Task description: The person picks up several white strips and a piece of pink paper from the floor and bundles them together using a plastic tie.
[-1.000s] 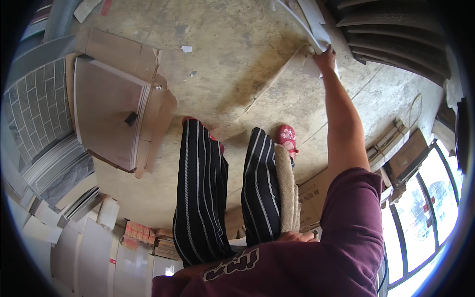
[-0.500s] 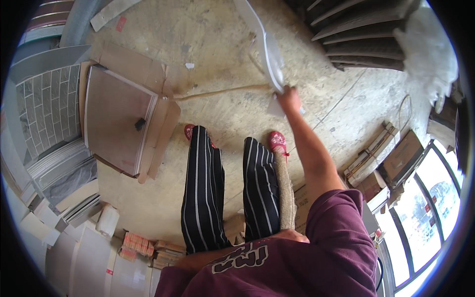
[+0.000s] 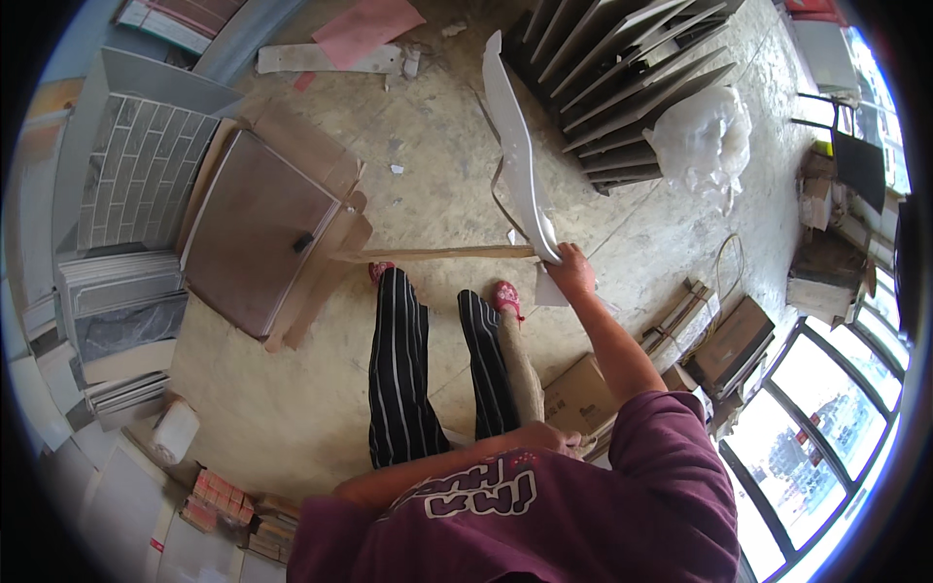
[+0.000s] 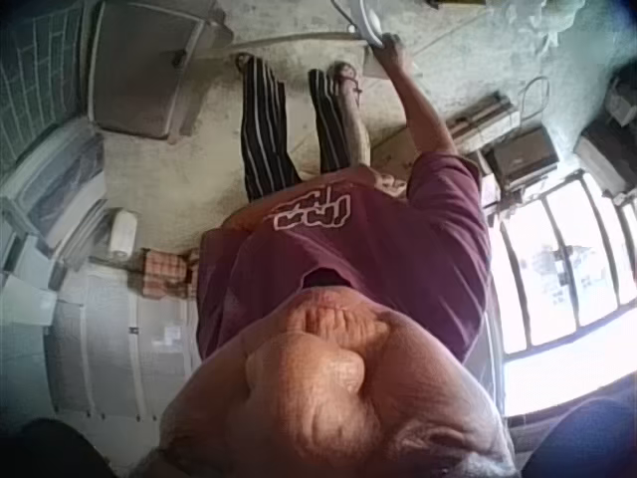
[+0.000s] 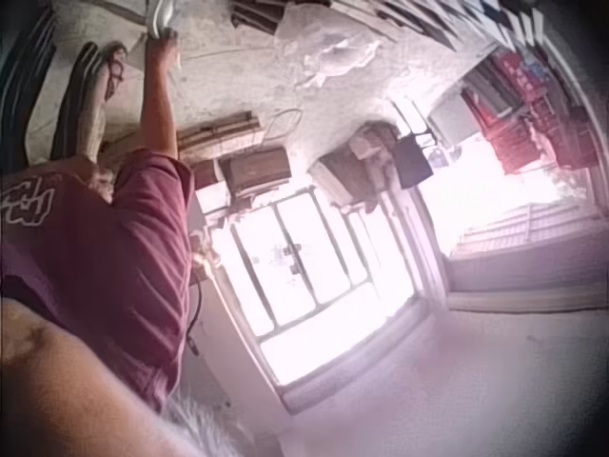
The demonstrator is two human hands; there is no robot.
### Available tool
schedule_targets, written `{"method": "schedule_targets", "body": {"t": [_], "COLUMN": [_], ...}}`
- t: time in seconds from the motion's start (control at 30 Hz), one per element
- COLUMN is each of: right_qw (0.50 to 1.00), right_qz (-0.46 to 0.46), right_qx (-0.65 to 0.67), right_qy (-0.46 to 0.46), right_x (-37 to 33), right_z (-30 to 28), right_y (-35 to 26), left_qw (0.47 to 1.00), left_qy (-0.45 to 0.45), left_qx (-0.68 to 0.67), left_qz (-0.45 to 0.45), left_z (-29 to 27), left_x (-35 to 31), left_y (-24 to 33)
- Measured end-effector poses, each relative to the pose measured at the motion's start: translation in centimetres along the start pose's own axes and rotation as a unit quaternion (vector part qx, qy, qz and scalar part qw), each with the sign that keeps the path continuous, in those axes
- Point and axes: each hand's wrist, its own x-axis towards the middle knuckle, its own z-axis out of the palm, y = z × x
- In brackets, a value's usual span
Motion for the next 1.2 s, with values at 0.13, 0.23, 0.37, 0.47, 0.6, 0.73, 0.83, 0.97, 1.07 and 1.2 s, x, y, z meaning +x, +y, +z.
{"method": "schedule_targets", "body": {"t": [0.13,0.23,0.37,0.47,0.6,0.73,0.83,0.97,1.07,1.2], "right_qw": [1.0,0.999,0.997,0.995,0.989,0.981,0.974,0.968,0.96,0.952], "right_qz": [0.003,0.006,0.026,0.049,0.089,0.104,0.057,0.005,-0.016,-0.037], "right_qx": [-0.024,-0.053,-0.06,-0.063,-0.077,-0.059,0.003,0.07,0.181,0.25], "right_qy": [0.006,0.008,0.042,0.062,0.09,0.151,0.218,0.239,0.215,0.172], "right_x": [-5.1,-8.8,-13.9,-16.4,-19.2,-21.2,-21.9,-21.7,-21.5,-20.0], "right_z": [-4.9,-8.4,-13.1,-16.3,-20.4,-23.2,-24.5,-27.2,-30.7,-33.1], "right_y": [0.8,2.1,2.2,2.7,2.7,4.2,4.7,2.6,-2.4,-3.8], "left_qw": [0.996,0.977,0.955,0.938,0.935,0.919,0.921,0.924,0.919,0.925], "left_qy": [0.022,0.066,0.078,0.125,0.132,0.143,0.147,0.182,0.214,0.237], "left_qx": [-0.002,0.133,0.216,0.234,0.265,0.287,0.274,0.243,0.229,0.177], "left_qz": [0.092,0.155,0.189,0.221,0.197,0.229,0.235,0.234,0.241,0.237], "left_z": [2.4,2.9,3.6,4.4,4.8,5.0,4.8,4.4,3.6,2.8], "left_x": [-1.1,-4.5,-8.5,-11.0,-13.4,-15.0,-15.6,-15.9,-14.7,-13.4], "left_y": [0.0,4.7,9.7,11.9,14.4,15.9,16.5,17.9,18.3,19.5]}}
